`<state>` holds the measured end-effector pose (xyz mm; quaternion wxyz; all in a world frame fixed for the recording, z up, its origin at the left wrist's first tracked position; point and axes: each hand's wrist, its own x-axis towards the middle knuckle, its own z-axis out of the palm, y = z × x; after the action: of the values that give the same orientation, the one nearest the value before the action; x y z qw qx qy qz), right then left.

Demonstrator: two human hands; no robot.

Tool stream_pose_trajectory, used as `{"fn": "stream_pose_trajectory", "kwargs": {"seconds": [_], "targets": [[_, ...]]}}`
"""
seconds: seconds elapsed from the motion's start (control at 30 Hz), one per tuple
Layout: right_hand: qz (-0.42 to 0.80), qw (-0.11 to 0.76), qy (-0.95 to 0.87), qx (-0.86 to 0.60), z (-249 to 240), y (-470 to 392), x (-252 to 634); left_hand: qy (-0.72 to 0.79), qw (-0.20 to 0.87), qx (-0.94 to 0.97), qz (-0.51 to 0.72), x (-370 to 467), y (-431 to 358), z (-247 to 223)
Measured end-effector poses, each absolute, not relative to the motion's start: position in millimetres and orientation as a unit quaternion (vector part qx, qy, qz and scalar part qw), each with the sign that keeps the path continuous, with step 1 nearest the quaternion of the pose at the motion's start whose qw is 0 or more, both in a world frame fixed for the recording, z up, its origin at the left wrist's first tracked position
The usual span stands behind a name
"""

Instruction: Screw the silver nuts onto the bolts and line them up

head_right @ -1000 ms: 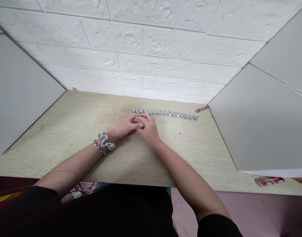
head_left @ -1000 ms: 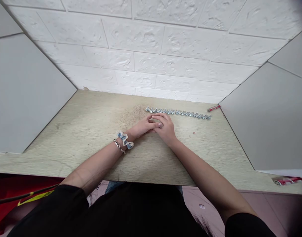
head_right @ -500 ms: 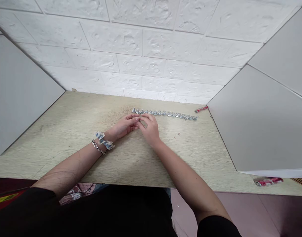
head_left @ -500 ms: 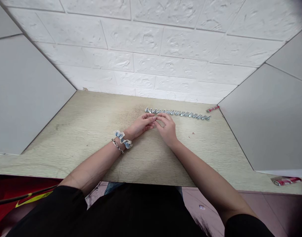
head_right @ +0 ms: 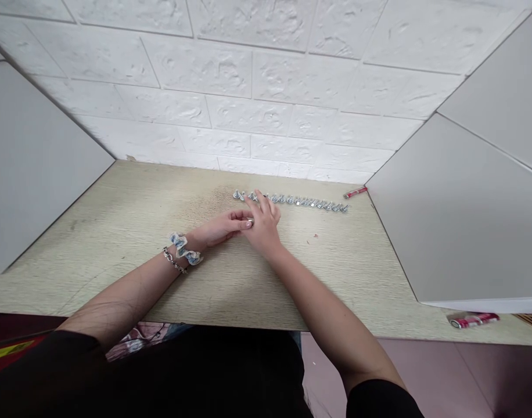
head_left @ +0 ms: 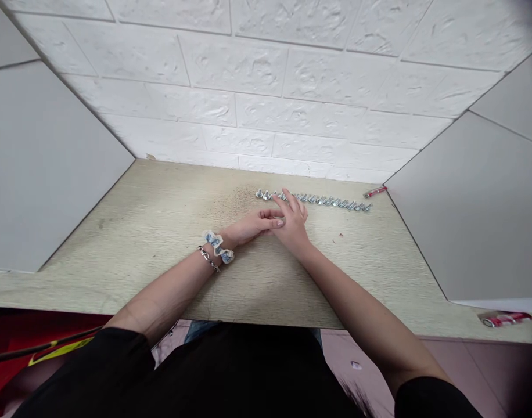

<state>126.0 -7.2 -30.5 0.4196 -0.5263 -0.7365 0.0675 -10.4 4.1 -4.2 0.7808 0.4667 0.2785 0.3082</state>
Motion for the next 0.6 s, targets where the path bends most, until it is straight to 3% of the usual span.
{"fn": "stream_pose_trajectory", "kwargs": {"seconds": [0.37,0.6], "targets": [[0.062,0.455,-0.690,-0.559,-13,-12,132,0.368,0.741,0.382,0.413,-16,7,1],[0.072,0.451,-0.736,-0.499,-18,-11,133,0.363,0.744,0.378,0.415,-15,8,-1]]}}
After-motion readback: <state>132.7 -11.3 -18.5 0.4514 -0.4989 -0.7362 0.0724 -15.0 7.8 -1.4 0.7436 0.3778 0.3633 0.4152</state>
